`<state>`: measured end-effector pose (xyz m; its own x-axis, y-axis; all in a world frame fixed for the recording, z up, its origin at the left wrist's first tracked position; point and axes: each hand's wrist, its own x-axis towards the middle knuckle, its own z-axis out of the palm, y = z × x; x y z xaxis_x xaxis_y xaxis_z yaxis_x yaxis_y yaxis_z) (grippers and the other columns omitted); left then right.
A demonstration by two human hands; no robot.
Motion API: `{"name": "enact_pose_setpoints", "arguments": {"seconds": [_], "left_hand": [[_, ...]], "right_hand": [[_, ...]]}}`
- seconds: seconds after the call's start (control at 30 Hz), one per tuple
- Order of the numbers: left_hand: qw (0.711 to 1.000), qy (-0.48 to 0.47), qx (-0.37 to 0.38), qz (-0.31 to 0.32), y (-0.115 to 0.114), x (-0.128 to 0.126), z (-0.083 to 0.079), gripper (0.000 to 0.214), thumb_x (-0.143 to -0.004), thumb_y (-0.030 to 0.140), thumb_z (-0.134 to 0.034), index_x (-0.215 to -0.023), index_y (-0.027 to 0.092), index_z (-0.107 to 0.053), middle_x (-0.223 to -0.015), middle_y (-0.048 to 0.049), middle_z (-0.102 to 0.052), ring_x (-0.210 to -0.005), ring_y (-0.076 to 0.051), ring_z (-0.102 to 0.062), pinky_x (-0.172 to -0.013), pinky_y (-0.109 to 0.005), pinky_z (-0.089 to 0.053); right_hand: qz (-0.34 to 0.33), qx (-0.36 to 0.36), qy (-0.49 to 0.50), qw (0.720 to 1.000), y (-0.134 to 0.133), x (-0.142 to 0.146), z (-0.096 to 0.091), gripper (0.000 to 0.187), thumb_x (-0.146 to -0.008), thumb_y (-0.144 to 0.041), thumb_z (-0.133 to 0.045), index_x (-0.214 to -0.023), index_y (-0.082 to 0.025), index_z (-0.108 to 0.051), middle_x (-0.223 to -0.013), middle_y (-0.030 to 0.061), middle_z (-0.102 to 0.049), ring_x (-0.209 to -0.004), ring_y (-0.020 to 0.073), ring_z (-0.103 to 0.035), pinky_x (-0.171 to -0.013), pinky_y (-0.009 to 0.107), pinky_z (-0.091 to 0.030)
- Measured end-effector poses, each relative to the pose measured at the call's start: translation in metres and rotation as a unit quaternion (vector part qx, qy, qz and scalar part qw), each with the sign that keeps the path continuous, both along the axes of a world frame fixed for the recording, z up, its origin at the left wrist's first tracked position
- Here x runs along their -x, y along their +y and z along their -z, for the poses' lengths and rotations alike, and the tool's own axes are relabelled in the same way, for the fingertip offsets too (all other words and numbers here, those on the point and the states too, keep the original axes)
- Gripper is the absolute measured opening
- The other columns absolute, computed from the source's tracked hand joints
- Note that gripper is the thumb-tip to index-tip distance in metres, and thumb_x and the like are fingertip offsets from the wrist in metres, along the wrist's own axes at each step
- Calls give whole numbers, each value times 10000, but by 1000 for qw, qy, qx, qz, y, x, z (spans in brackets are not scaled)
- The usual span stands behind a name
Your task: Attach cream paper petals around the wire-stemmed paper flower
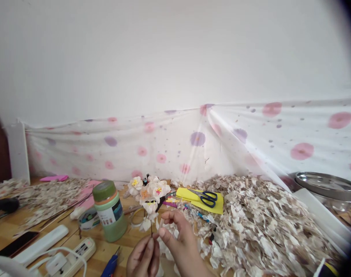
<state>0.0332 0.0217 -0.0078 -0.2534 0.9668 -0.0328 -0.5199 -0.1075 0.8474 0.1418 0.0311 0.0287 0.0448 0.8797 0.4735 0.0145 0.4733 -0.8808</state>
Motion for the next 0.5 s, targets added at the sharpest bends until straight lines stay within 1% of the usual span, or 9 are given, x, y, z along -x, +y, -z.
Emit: {"name": "enact_pose_setpoints", "arguments": {"seconds": [0.03,0.1,0.17,0.23,0.27,0.3,0.37,0.43,0.5], "left_hand": [[1000,-6,-8,4,2,2,0,421,-490,489,-829,-737,168,-716,-472,30,-573,-281,5,-300,-291,-114,-189],[999,-21,-26,21,5,5,0,395,-513,480,-823,-715,161,-707,-493,39,-568,-274,20,-280,-286,-109,-193],[998,-31,-38,48,7,8,0,356,-560,475,-803,-671,156,-690,-441,63,-507,-273,23,-255,-290,-105,-202],[995,-36,-44,77,8,10,0,349,-615,481,-770,-601,151,-656,-357,91,-391,-275,14,-234,-295,-100,-202],[994,-39,-44,90,8,10,1,362,-628,484,-759,-569,148,-638,-333,100,-344,-276,12,-222,-297,-98,-199],[993,-44,-42,100,7,9,1,369,-619,485,-765,-560,146,-633,-329,103,-335,-276,15,-216,-298,-97,-197],[992,-54,-39,103,6,9,0,360,-568,472,-803,-611,143,-664,-372,89,-419,-278,30,-225,-303,-94,-196],[994,-60,-36,88,4,8,0,369,-516,440,-841,-694,149,-700,-434,69,-506,-276,43,-252,-306,-88,-195],[995,-65,-35,73,4,8,0,376,-489,412,-860,-713,150,-709,-446,61,-531,-273,45,-275,-307,-84,-195]], "right_hand": [[-35,56,43,997,2,1,2,404,-722,-491,-678,-987,-194,-608,-926,60,-586,-922,239,-529,-823,363,-383],[-114,148,122,975,7,3,6,540,-593,-549,-761,-957,-181,-609,-865,43,-593,-874,227,-544,-801,342,-389],[-204,198,178,942,9,6,10,562,-521,-535,-812,-897,-166,-616,-794,24,-600,-806,199,-559,-786,317,-386],[-275,221,209,912,11,7,14,517,-520,-485,-836,-856,-152,-627,-749,12,-606,-737,161,-561,-757,282,-379],[-294,229,221,901,12,8,16,494,-524,-460,-844,-844,-149,-633,-738,8,-608,-710,144,-555,-733,264,-373],[-302,235,233,894,14,9,19,482,-520,-439,-853,-835,-147,-636,-731,4,-608,-687,130,-546,-704,248,-365],[-302,246,251,886,17,11,27,483,-502,-411,-870,-834,-145,-642,-725,-1,-611,-659,113,-533,-658,228,-345],[-300,252,258,883,21,14,35,497,-496,-417,-872,-844,-139,-652,-731,6,-619,-650,110,-531,-649,227,-341],[-296,255,256,884,24,15,42,509,-505,-433,-866,-864,-135,-660,-739,12,-626,-633,106,-527,-654,234,-347]]}}
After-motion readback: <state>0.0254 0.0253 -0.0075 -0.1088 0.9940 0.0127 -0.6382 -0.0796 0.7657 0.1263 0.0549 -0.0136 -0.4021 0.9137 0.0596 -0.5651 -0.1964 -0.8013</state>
